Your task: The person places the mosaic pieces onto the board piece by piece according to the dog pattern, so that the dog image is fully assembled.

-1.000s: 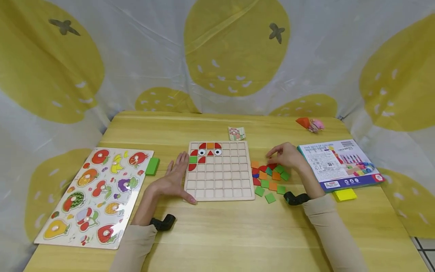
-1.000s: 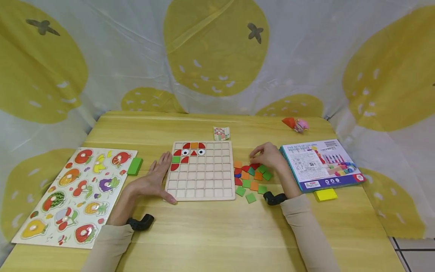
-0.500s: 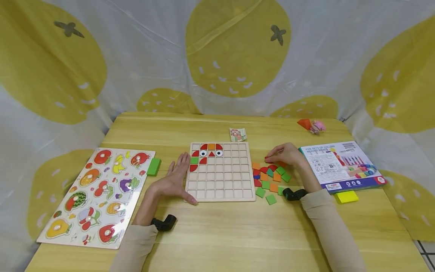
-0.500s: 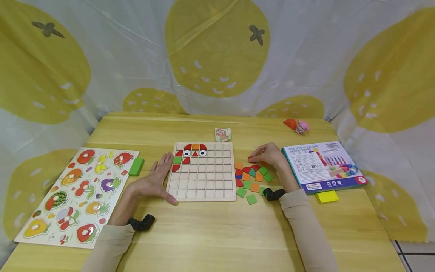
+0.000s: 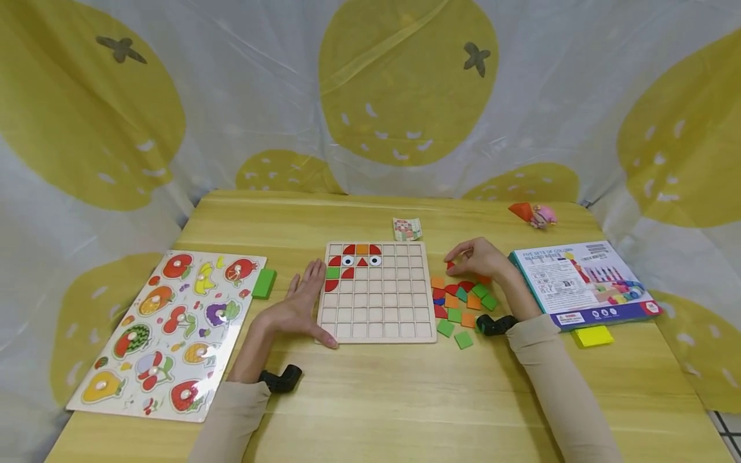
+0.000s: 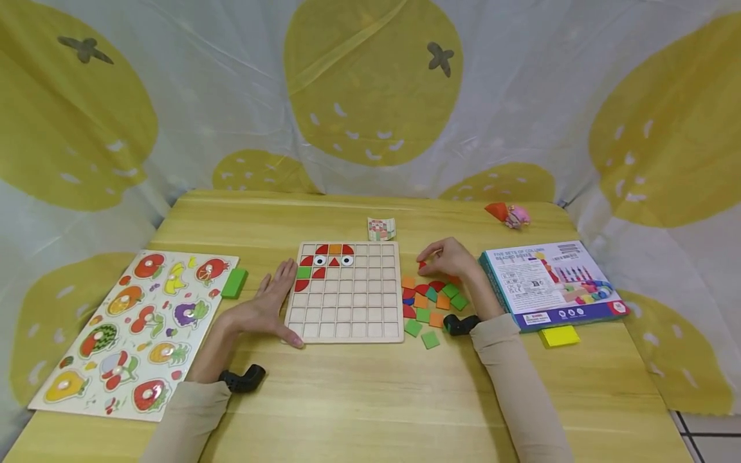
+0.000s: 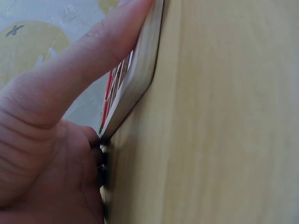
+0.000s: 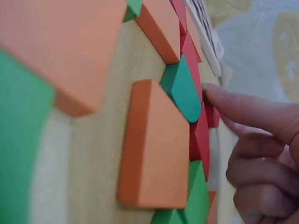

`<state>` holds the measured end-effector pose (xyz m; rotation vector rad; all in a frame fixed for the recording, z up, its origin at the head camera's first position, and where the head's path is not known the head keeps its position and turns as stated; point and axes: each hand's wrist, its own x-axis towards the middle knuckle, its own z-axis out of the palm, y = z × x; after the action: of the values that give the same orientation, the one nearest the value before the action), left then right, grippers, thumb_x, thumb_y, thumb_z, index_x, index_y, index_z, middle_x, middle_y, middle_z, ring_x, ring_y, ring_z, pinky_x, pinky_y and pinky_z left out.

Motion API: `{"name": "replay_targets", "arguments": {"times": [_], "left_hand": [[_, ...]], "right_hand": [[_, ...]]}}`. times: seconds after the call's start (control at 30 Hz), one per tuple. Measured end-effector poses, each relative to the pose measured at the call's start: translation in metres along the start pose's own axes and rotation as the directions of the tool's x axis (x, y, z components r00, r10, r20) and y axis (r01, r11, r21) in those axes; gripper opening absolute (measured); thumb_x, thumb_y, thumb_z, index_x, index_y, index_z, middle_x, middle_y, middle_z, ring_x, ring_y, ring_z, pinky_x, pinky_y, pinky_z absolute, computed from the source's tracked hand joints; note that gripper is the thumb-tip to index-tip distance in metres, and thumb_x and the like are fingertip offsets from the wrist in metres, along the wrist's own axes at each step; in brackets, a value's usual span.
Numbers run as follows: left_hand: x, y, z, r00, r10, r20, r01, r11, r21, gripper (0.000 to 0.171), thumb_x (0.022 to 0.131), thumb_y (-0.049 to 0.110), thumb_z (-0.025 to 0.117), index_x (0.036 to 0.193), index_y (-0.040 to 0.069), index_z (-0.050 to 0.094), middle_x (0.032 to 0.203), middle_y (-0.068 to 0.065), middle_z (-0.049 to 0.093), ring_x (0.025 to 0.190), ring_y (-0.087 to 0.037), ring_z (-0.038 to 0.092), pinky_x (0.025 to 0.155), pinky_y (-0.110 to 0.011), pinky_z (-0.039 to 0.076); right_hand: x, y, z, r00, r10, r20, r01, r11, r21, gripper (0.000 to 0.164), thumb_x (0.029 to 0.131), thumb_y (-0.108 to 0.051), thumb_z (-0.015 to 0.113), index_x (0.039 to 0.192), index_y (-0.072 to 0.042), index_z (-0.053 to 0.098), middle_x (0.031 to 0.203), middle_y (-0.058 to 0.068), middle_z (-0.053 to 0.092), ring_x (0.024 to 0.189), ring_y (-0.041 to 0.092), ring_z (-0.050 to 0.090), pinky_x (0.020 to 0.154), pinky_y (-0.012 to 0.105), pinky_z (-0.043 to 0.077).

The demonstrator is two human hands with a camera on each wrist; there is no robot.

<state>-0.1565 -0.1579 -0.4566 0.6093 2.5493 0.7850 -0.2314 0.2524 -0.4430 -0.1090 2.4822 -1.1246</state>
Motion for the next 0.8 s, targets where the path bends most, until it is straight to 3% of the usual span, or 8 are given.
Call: {"name": "replay_targets", "arguments": {"times": [0.13,0.23,0.43,0.57,0.7,0.8], "left_hand": [[-0.001,-0.001,-0.001,1.000,-0.001,-0.003,0.001,1.000,0.004,0.154,0.050,0.056,0.090,0.153,0.004,-0.013,0.161,-0.017,-0.018,0.149,-0.035,-0.018,0.119,-0.060,-0.008],[-0.001,-0.001,-0.001,1.000,0.001,-0.004,-0.001,1.000,0.001,0.155,0.050,0.056,0.090,0.153,0.004,-0.013,0.161,-0.017,-0.018,0.149,-0.035,-0.018,0.119,-0.060,-0.008],[0.002,0.000,-0.001,1.000,0.002,-0.002,-0.002,1.000,-0.001,0.155,0.050,0.055,0.090,0.153,0.004,-0.013,0.161,-0.018,-0.019,0.149,-0.034,-0.018,0.119,-0.060,-0.008],[-0.001,-0.001,-0.001,1.000,-0.013,0.000,0.013,1.000,-0.006,0.154,0.050,0.055,0.091,0.153,0.004,-0.013,0.161,-0.016,-0.019,0.150,-0.033,-0.018,0.119,-0.059,-0.008],[-0.003,-0.002,-0.001,1.000,-0.013,0.000,0.013,1.000,-0.006,0.154,0.051,0.055,0.090,0.153,0.004,-0.012,0.161,-0.016,-0.018,0.150,-0.033,-0.018,0.119,-0.059,-0.008],[-0.001,-0.001,-0.001,1.000,0.000,0.003,0.000,1.000,0.009,0.153,0.051,0.056,0.090,0.153,0.004,-0.012,0.161,-0.017,-0.018,0.150,-0.034,-0.018,0.119,-0.060,-0.008]], "right_hand": [[0.001,-0.002,-0.003,0.995,0.072,-0.065,-0.078,0.993,-0.088,0.030,0.080,-0.032,0.078,0.090,-0.005,0.072,0.064,-0.001,0.060,0.057,0.014,0.042,0.054,0.026,0.036],[0.000,0.001,-0.008,0.995,0.085,-0.055,-0.091,0.991,-0.099,0.033,0.081,-0.034,0.077,0.091,-0.004,0.071,0.075,0.000,0.065,0.062,0.014,0.046,0.057,0.026,0.038],[-0.003,0.012,-0.015,0.998,0.008,0.055,-0.010,0.999,0.034,0.037,0.078,-0.017,0.081,0.108,0.000,0.068,0.057,-0.003,0.053,0.049,0.010,0.039,0.052,0.025,0.036],[-0.001,0.014,-0.013,0.999,-0.041,0.020,0.041,0.999,-0.006,0.034,0.075,-0.019,0.083,0.102,-0.002,0.072,0.051,-0.007,0.039,0.046,0.010,0.031,0.049,0.025,0.030],[0.001,0.009,-0.008,0.998,-0.040,-0.042,0.038,0.998,-0.059,0.029,0.076,-0.021,0.082,0.097,-0.004,0.073,0.052,-0.007,0.041,0.051,0.012,0.033,0.052,0.025,0.032],[-0.002,0.002,-0.005,0.997,-0.016,-0.071,0.013,0.999,-0.043,0.027,0.079,-0.020,0.080,0.098,-0.003,0.073,0.054,-0.006,0.046,0.052,0.012,0.037,0.052,0.025,0.035]]}}
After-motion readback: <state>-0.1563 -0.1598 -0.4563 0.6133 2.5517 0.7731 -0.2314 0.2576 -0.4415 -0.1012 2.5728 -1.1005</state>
